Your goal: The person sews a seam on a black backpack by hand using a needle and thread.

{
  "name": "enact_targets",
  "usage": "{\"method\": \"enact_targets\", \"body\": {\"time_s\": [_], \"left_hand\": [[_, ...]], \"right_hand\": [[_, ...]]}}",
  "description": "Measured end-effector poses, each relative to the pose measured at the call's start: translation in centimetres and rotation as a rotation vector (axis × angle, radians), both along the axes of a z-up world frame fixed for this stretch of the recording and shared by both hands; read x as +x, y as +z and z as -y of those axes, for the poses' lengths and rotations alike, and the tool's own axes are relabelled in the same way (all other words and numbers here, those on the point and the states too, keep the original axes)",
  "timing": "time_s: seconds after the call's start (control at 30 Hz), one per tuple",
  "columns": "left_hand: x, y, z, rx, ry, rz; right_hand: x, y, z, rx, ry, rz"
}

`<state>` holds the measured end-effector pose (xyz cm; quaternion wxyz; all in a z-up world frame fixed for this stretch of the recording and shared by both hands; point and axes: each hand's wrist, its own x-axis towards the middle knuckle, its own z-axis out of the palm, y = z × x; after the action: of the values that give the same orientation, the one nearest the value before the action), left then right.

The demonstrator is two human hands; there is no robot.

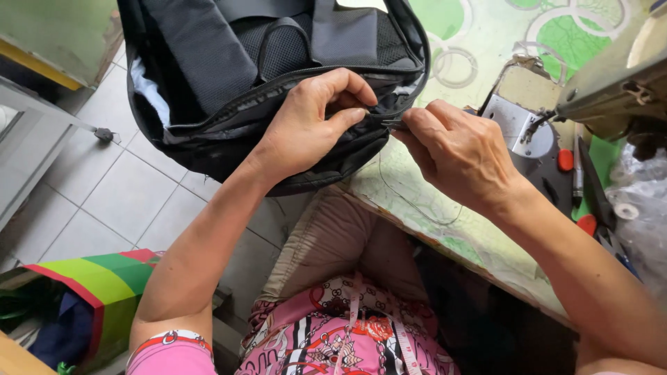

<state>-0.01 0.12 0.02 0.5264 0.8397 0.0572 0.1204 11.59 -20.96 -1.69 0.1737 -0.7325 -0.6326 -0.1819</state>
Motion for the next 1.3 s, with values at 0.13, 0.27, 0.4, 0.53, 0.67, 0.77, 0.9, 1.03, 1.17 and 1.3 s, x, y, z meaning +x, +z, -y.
{"method": "enact_targets", "body": {"time_s": [0.13, 0.27, 0.4, 0.53, 0.67, 0.77, 0.9, 1.03, 1.17, 1.3], "left_hand": [[-0.2, 0.5, 0.1, -0.037, -0.018, -0.032], [-0.2, 0.4, 0.1, -0.05, -0.018, -0.016], [-0.2, 0.3, 0.0, -0.026, -0.028, 0.014], [-0.3, 0.3, 0.0, -0.031, -0.038, 0.03], [-0.4, 0.3, -0.1, -0.033, -0.05, 0.046], [-0.4, 0.1, -0.2, -0.045, -0.075, 0.061], [-0.5, 0.2, 0.0, -0.059, -0.08, 0.045], [-0.5, 0.2, 0.3, -0.067, -0.08, 0.049], [-0.5, 0.3, 0.6, -0.021, -0.076, 0.049], [-0.6, 0.5, 0.6, -0.006, -0.081, 0.065]], "right_hand": [[0.6, -0.9, -0.7, -0.042, -0.077, 0.132], [0.8, -0.8, -1.1, -0.073, -0.069, 0.148], [0.8, -0.4, -1.4, -0.055, -0.005, 0.077], [0.7, -0.3, -1.8, -0.04, 0.027, 0.074], [0.7, -0.4, -2.0, -0.082, 0.022, 0.048], [0.9, -0.3, -1.9, -0.109, 0.021, 0.023], [1.1, 0.0, -1.7, -0.121, 0.059, -0.01], [1.2, 0.4, -1.2, -0.028, 0.193, -0.145], [1.3, 0.2, -1.0, -0.036, 0.181, -0.217], [1.2, 0.1, -1.1, -0.06, 0.144, -0.154]]}}
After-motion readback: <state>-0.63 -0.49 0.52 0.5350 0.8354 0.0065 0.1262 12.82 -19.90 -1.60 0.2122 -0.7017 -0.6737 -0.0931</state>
